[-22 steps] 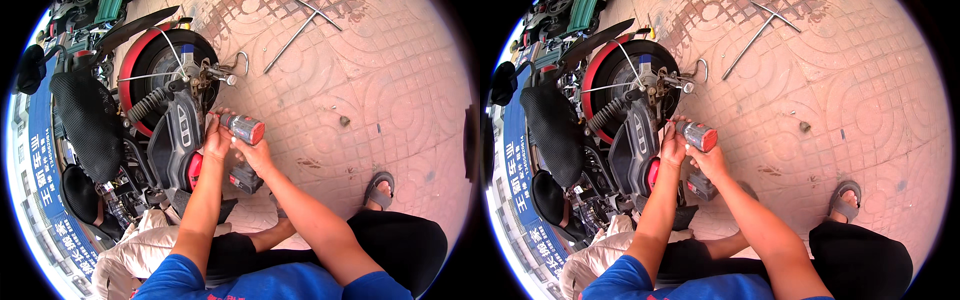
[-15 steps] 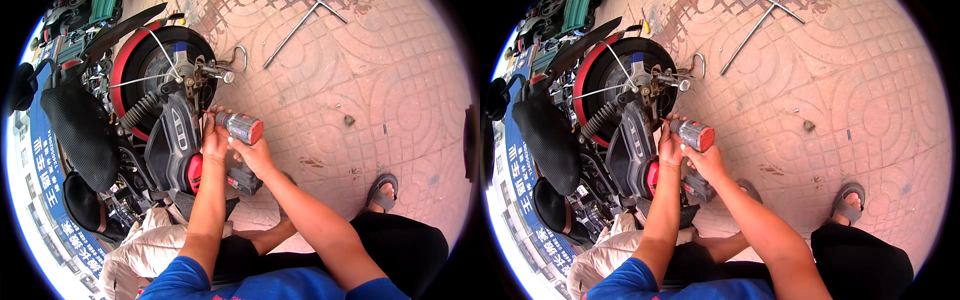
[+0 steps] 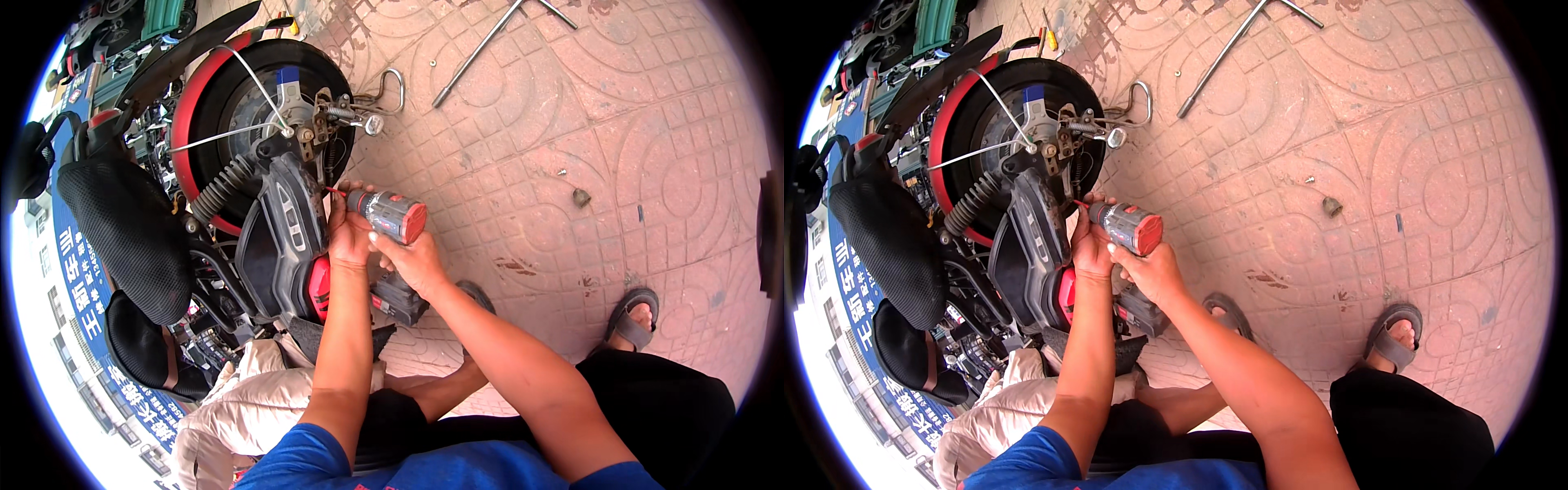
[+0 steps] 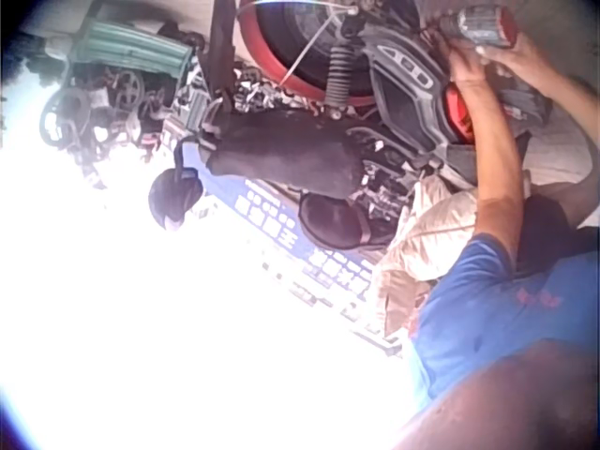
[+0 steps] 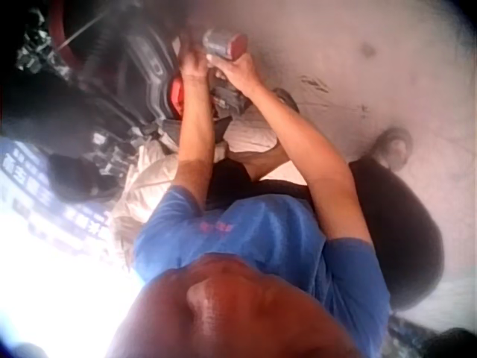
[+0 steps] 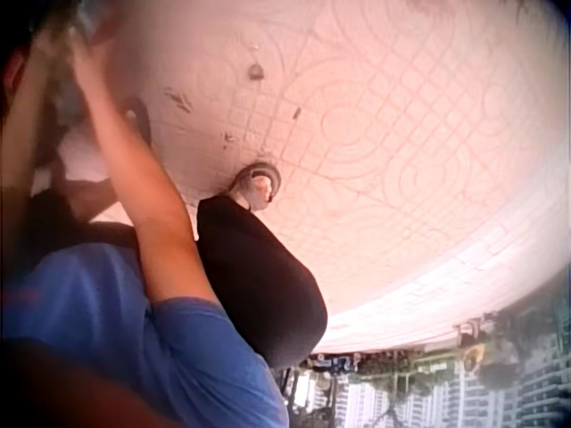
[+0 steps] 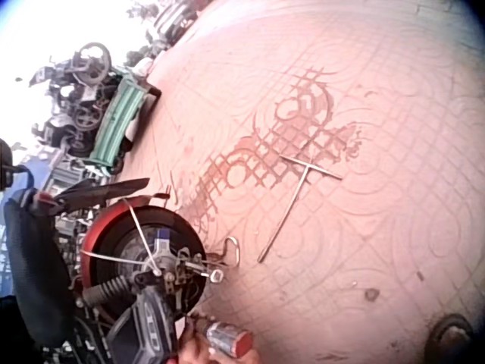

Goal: The person unscrews bolts from a motorcycle wheel using a T-handle wrench and then uses a power drill to remove screws from the side paneling.

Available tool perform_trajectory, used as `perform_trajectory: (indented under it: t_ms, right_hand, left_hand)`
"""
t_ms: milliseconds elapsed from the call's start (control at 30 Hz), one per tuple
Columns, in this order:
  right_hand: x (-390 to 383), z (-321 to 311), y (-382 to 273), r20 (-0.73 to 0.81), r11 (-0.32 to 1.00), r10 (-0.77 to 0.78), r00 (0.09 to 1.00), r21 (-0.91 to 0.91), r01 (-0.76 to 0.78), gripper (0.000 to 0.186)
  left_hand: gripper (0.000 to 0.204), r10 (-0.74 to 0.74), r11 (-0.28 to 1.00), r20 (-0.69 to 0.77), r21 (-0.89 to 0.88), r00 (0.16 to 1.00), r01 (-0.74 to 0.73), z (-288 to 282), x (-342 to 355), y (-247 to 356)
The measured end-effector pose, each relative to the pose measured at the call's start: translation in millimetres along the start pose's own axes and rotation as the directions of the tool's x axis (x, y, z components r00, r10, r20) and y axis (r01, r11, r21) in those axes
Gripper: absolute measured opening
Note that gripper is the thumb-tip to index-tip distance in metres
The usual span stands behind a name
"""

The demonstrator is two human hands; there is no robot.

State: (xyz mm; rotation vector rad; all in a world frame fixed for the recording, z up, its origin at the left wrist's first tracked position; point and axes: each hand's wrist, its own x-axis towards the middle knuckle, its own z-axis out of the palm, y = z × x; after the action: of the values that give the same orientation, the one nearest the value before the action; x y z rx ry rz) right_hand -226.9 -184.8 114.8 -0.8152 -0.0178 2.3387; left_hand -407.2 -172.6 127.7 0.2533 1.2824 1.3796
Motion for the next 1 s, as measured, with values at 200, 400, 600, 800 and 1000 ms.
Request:
perform_trajectory:
  t_ms: [200,400,600,800,1000]
  right_hand:
    - [0.9,4.3,5.7,0.007,1.0,0.006,1.0,0.031,-0.006,0.024]
    - [3.6,-0.3,5.4,0.05,0.964,0.117,0.992,0.233,-0.125,0.026]
    - [5.8,5.3,10.8,0.004,0.999,0.04,0.999,0.029,-0.04,0.022]
    - [14.5,1.2,14.8,-0.052,0.953,-0.11,0.993,-0.29,0.09,0.019]
    - [10.8,6.4,5.0,-0.049,0.993,0.023,0.999,-0.111,-0.029,0.014]
  left_hand:
    - [0.031,-0.01,0.999,0.012,-0.031,1.0,0.011,-10.1,2.6,4.3]
    - [0.031,-0.006,0.994,-0.143,0.108,0.99,0.021,-16.8,6.6,6.3]
    - [0.032,0.01,0.998,-0.148,0.062,0.989,-0.001,-4.8,2.4,4.7]
    - [0.033,0.243,0.969,-0.535,0.097,0.809,-0.227,-40.8,5.0,3.4]
    - [0.05,0.152,0.981,-0.402,-0.054,0.903,-0.188,-28.9,32.2,9.5]
